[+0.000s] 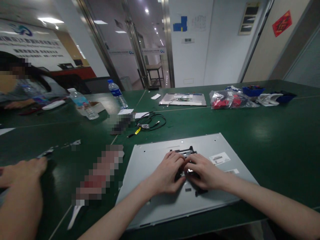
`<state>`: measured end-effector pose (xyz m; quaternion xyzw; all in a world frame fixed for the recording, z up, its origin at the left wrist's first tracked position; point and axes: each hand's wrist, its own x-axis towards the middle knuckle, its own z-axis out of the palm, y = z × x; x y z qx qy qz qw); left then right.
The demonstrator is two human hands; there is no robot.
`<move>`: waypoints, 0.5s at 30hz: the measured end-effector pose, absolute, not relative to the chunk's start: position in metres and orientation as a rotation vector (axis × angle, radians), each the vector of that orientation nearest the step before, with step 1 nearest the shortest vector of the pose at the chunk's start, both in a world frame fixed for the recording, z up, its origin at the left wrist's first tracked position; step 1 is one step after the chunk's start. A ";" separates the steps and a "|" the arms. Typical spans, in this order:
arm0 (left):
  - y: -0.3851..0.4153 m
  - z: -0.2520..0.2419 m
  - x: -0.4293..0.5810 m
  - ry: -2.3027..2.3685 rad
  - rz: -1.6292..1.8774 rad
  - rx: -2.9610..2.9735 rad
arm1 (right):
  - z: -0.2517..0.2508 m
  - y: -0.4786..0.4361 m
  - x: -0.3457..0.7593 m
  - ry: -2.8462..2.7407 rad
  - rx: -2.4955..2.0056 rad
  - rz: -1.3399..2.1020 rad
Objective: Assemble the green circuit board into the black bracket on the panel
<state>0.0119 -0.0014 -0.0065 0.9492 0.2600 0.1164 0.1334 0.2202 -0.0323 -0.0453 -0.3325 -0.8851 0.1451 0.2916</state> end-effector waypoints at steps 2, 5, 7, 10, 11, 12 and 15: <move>-0.002 -0.007 0.012 0.759 0.340 2.761 | -0.046 -0.033 0.218 -2.342 -0.902 0.414; -0.004 -0.008 0.012 0.764 0.347 2.771 | -0.047 -0.033 0.215 -2.321 -0.928 0.432; -0.005 -0.008 0.012 0.765 0.355 2.773 | -0.047 -0.033 0.214 -2.308 -0.948 0.444; -0.006 -0.007 0.011 0.763 0.355 2.772 | -0.048 -0.033 0.215 -2.307 -0.948 0.468; -0.006 -0.006 0.011 0.762 0.355 2.770 | -0.047 -0.033 0.215 -2.312 -0.940 0.477; -0.006 -0.005 0.011 0.761 0.354 2.767 | -0.047 -0.033 0.216 -2.318 -0.934 0.488; -0.006 -0.004 0.011 0.757 0.343 2.761 | -0.045 -0.032 0.219 -2.335 -0.921 0.523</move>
